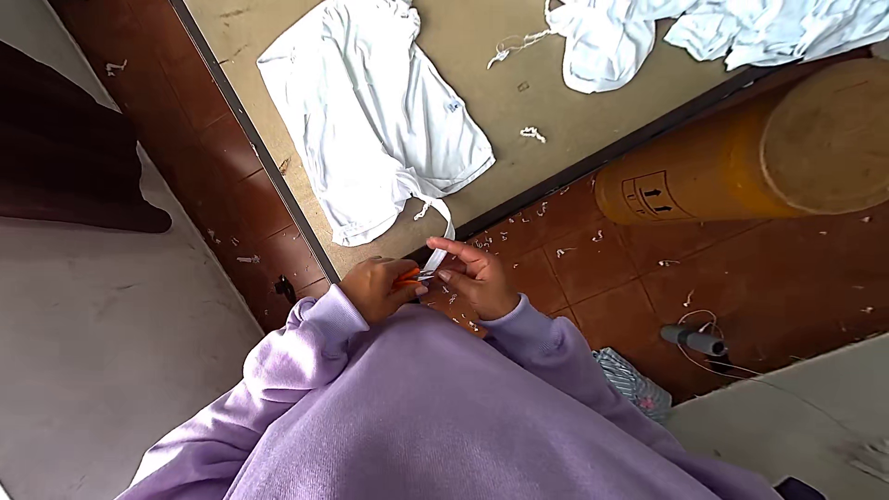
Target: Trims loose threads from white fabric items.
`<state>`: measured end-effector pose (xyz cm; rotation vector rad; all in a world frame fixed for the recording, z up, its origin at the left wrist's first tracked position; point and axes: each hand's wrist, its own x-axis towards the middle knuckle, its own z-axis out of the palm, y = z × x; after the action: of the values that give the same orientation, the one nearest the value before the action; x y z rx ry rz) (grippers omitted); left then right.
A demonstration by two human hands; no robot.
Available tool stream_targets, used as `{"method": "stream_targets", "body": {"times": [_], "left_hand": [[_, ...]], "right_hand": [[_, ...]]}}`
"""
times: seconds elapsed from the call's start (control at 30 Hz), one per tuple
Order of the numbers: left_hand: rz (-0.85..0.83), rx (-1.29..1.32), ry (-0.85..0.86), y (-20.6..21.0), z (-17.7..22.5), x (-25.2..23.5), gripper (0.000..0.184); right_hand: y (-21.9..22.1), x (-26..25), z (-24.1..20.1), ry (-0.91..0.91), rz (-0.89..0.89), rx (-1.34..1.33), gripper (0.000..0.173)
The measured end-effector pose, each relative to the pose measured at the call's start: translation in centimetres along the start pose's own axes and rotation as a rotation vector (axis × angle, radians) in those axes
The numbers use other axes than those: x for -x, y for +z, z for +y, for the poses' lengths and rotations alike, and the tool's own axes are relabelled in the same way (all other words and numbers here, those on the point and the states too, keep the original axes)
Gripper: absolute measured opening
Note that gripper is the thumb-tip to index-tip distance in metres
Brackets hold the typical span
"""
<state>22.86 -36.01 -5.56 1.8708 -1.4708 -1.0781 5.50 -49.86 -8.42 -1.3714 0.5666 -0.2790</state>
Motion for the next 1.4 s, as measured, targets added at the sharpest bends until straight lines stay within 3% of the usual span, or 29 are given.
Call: {"method": "stream_targets", "body": {"times": [0.1,0.23,0.33,0.53,0.77,1.0,1.17,1.4], "left_hand": [[-0.008,-0.041,-0.019,-0.6,-0.1,0.0,0.041],[-0.082,-0.050,-0.033,-2.4,-0.5,0.3,0.037],[-0.056,-0.051,0.017,-2.9,-0.8,0.2,0.037],[-0.074,-0.075,0.140,-2.2,-0.3,-1.4,0.039],[-0.033,-0.052,0.205,-2.1,-0.2,-2.1,0.033],[-0.101,0.009,0.198,-2.6,-0.4,-1.9,0.037],[0.002,-0.022,0.327,-1.7,0.1,-2.7,0.032],[-0.023,0.033,0.265,-2.1,-0.2,-2.4,0.033]], "right_hand": [[-0.2,-0.2,-0.4,-0.038,-0.027,0.024,0.043],[0.0,-0.2,-0.3,-0.074,0.074,0.086,0.035],[0.2,-0.1,-0.9,-0.073,0.094,0.055,0.043],[0.4,0.0,-2.0,-0.107,-0.056,0.083,0.062],[0.0,-0.1,-2.2,-0.147,-0.071,0.083,0.063],[-0.3,0.0,-2.4,-0.140,-0.093,0.084,0.066],[-0.1,-0.1,-2.7,-0.140,-0.102,0.110,0.064],[-0.5,-0.1,-2.9,-0.119,-0.119,0.090,0.072]]}}
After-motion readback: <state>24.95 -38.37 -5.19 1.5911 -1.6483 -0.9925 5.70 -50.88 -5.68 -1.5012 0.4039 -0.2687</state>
